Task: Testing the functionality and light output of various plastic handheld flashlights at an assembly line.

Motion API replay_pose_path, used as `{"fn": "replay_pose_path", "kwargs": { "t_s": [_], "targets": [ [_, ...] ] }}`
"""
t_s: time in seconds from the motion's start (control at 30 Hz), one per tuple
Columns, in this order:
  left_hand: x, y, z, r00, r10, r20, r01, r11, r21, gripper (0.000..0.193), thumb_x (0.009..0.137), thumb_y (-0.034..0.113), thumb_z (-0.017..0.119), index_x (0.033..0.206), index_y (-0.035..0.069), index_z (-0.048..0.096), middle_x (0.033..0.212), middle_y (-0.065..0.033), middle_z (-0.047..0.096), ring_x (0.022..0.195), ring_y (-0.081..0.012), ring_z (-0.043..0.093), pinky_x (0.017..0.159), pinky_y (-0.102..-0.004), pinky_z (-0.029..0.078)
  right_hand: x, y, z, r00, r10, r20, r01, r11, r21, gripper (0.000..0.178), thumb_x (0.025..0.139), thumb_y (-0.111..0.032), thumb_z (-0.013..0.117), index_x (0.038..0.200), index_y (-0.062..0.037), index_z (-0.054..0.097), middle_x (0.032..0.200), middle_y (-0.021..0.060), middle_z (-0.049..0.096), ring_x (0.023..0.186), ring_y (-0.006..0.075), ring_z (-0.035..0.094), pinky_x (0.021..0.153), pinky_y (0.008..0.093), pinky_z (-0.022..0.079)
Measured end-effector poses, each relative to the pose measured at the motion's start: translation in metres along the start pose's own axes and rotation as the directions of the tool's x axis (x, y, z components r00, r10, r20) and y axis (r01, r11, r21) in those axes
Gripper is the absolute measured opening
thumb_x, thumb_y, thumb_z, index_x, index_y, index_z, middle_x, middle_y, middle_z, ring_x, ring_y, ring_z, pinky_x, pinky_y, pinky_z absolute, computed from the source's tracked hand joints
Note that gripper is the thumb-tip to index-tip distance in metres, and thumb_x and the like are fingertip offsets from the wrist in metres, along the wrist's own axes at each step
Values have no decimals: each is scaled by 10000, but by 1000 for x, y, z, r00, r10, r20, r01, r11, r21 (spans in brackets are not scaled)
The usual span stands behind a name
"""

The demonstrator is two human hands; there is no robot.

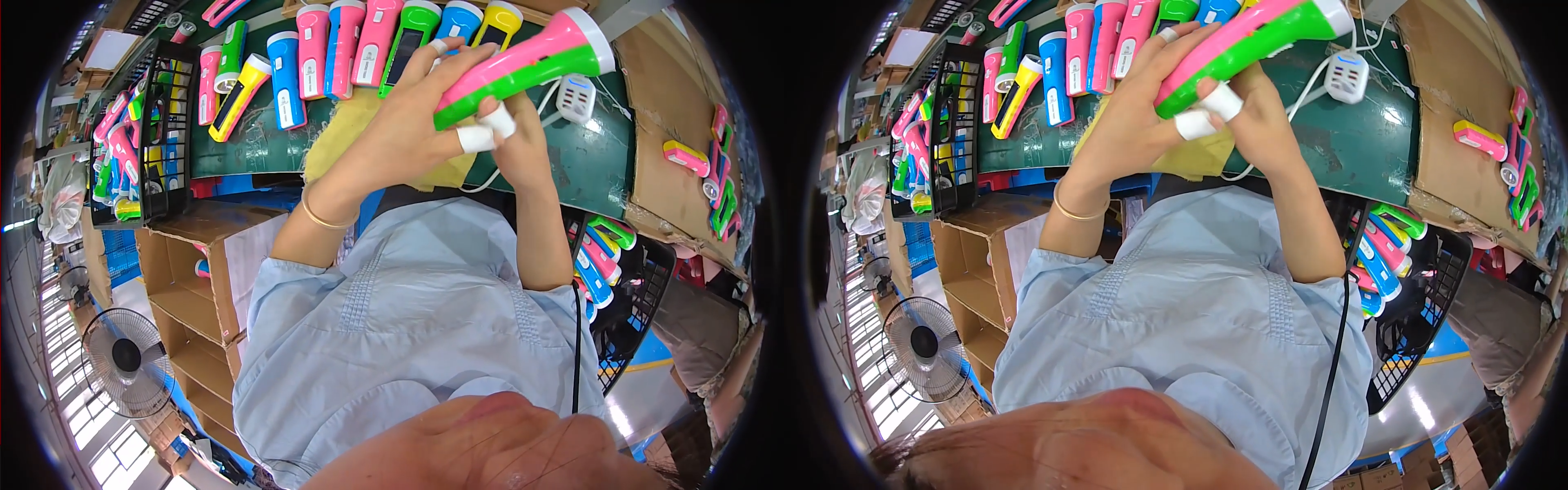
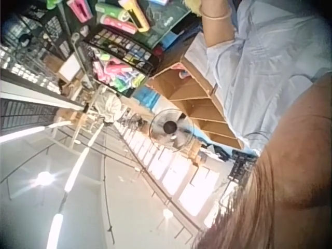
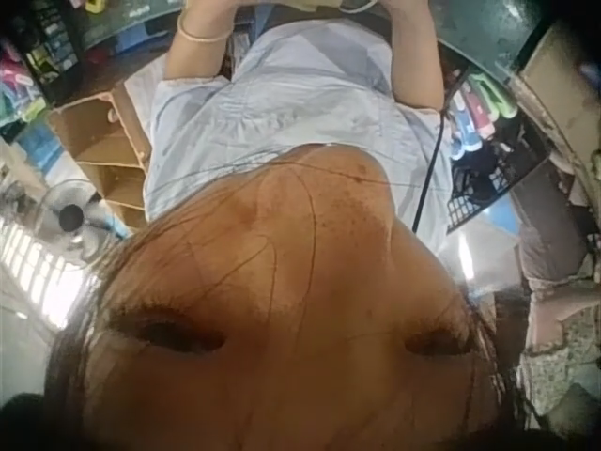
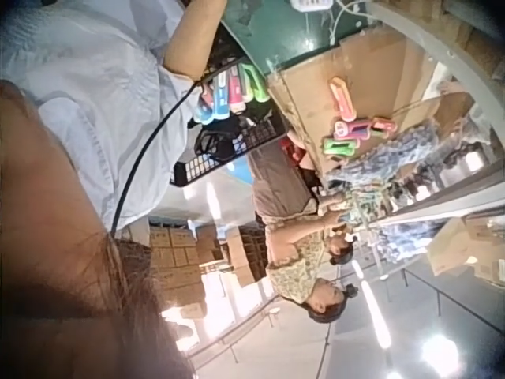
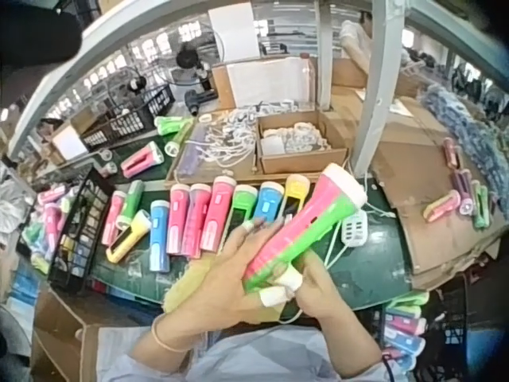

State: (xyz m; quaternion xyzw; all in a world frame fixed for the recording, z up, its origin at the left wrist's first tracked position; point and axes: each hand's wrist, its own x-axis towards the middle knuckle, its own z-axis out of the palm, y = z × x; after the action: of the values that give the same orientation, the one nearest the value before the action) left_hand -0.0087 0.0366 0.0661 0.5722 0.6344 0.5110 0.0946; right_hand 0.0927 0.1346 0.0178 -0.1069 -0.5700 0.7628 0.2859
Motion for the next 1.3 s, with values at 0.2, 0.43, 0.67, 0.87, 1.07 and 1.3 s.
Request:
{"fn": "replay_pose_path", "kwargs": {
  "t_s": [0.2, 0.43, 0.67, 0.87, 1.07, 1.3],
  "targets": [
    [34, -16, -62, 908, 412, -75, -304, 772, 559, 433, 755, 39, 631, 1176, 79, 536, 1072, -154, 529, 961, -267, 566, 774, -356, 477, 12, -10, -6, 956, -293, 28, 291, 926, -241, 482, 911, -171, 513, 1325, 18, 357, 1259, 169, 481, 1182, 241, 462, 974, 341, 357],
    [69, 26, -132, 921, 100, -377, 25, 950, 312, 262, 846, 58, 555, 1094, -5, 499, 838, -85, 571, 806, -160, 542, 712, -276, 441, 2, 0, -6, 997, -79, -4, 76, 967, -242, 460, 900, -165, 539, 1297, 23, 405, 1195, 166, 532, 1124, 227, 514, 963, 329, 383],
    [-46, 0, 6, 719, -405, 564, 649, 682, -337, 385, 923, 219, 446, 1229, -11, 412, 845, -91, 587, 756, -174, 612, 614, -287, 491, -29, 16, 12, 912, 163, -376, -144, 986, 79, 350, 886, -285, 537, 1046, 27, 554, 989, 129, 602, 799, 179, 601, 670, 318, 491],
    [-72, -34, 22, 982, -141, 122, 175, 923, -342, 784, 658, 207, 762, 1294, 4, 350, 1192, -120, 455, 1114, -220, 461, 963, -350, 373, -53, 15, -26, 987, -53, -150, -40, 831, -555, 404, 743, -83, 684, 1100, 0, 513, 968, 143, 596, 914, 222, 585, 791, 319, 450],
    [-50, -26, 36, 941, 336, 46, -307, 902, -302, 460, 591, 125, 800, 993, 51, 590, 1069, -100, 601, 1069, -298, 536, 893, -398, 430, -63, 35, -46, 940, 7, 342, 279, 565, -776, 547, 632, -66, 741, 1125, -28, 506, 1131, 168, 533, 1054, 366, 517, 867, 375, 439],
    [-76, -26, 33, 877, -393, 277, 479, 663, -576, 633, 705, 168, 752, 1210, 30, 396, 1016, -91, 581, 881, -180, 602, 751, -310, 489, -62, 24, -49, 997, 6, 77, 36, 843, -537, 585, 678, -62, 721, 1221, -19, 508, 1029, 118, 598, 907, 199, 588, 758, 287, 449]
  ]
}}
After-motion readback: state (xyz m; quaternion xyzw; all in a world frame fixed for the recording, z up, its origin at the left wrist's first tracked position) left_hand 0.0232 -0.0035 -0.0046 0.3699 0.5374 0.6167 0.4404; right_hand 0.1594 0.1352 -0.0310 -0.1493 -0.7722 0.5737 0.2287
